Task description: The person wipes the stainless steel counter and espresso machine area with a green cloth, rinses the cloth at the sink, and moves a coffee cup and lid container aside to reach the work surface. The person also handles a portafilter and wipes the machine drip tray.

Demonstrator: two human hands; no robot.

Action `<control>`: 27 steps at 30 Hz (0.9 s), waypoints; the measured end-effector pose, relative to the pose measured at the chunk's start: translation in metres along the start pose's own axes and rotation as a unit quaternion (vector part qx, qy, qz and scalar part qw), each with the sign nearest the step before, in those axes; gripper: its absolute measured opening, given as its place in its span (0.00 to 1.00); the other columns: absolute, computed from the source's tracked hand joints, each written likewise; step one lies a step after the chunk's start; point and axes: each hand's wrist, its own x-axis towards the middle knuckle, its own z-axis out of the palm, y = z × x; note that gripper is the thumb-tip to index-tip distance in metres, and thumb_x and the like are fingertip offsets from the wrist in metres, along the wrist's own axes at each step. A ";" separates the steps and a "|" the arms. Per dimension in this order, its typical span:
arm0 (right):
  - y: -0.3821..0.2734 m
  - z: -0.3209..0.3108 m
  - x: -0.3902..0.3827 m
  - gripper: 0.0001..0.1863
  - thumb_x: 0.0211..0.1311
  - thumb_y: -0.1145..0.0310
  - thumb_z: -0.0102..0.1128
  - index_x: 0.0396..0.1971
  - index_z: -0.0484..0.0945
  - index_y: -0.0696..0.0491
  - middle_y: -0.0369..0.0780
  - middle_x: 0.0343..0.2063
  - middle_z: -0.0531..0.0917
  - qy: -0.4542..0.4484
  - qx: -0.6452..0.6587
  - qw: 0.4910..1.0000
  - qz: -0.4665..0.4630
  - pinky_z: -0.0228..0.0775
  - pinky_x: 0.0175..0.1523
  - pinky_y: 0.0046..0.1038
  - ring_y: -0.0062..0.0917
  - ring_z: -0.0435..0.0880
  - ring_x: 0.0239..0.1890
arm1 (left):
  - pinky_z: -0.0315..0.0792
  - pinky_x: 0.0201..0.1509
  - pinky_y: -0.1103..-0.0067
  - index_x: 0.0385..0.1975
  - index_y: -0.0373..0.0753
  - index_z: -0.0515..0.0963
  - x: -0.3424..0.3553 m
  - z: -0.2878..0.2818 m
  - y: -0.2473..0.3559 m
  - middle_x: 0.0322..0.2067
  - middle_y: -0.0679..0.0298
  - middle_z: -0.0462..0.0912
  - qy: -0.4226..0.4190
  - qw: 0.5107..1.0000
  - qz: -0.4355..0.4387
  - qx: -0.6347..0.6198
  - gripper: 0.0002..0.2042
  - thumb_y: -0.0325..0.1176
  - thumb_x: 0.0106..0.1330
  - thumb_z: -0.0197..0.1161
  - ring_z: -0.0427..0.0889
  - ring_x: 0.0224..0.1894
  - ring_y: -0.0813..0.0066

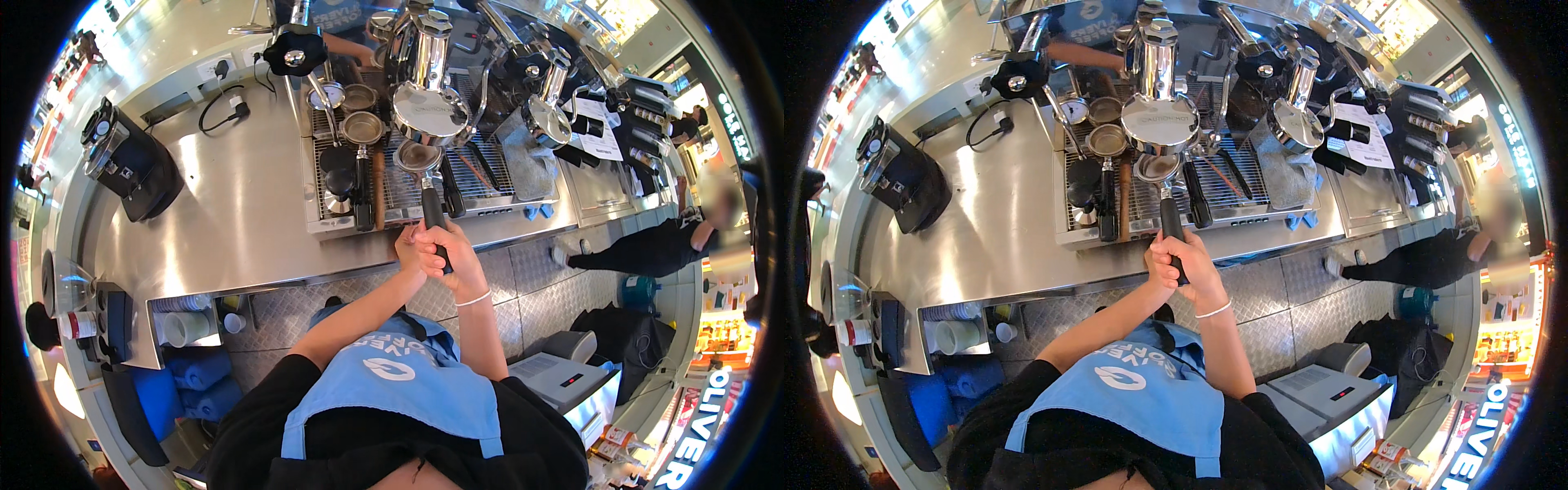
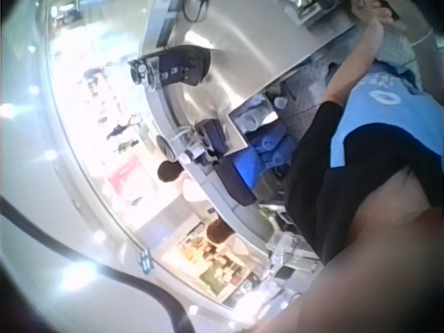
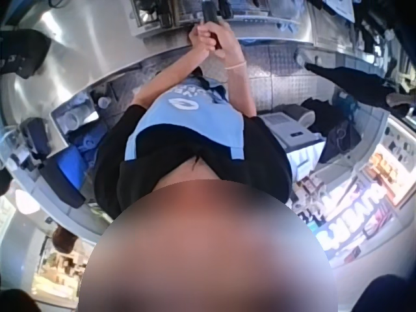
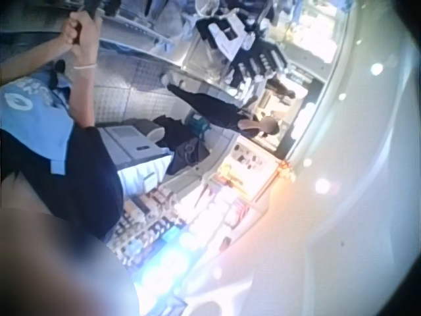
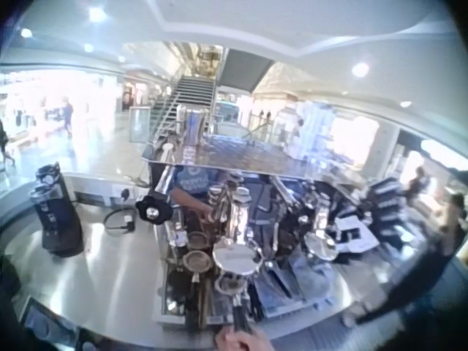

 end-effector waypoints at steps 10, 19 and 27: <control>0.002 0.007 0.013 0.07 0.61 0.79 0.58 0.33 0.68 0.55 0.34 0.18 0.70 -0.011 0.046 0.999 0.027 0.56 0.11 0.21 0.16 0.67 0.11 | 0.67 0.24 0.82 0.31 0.38 0.77 -0.006 0.020 0.011 0.24 0.70 0.77 0.037 0.999 0.014 -0.027 0.04 0.29 0.66 0.65 0.73 0.21 0.84; -0.001 0.010 0.017 0.10 0.58 0.78 0.61 0.31 0.67 0.55 0.34 0.18 0.71 0.008 -0.024 1.000 0.008 0.58 0.12 0.22 0.16 0.69 0.12 | 0.67 0.24 0.82 0.33 0.38 0.77 -0.005 0.019 0.007 0.23 0.70 0.77 0.040 0.999 0.022 -0.012 0.03 0.29 0.66 0.63 0.73 0.21 0.83; -0.002 0.017 0.019 0.10 0.57 0.77 0.61 0.27 0.66 0.55 0.35 0.16 0.71 0.075 -0.152 0.985 -0.025 0.59 0.13 0.24 0.18 0.71 0.12 | 0.67 0.24 0.82 0.34 0.37 0.77 -0.003 0.023 0.006 0.23 0.70 0.77 0.047 0.998 0.037 0.008 0.03 0.28 0.67 0.62 0.73 0.21 0.83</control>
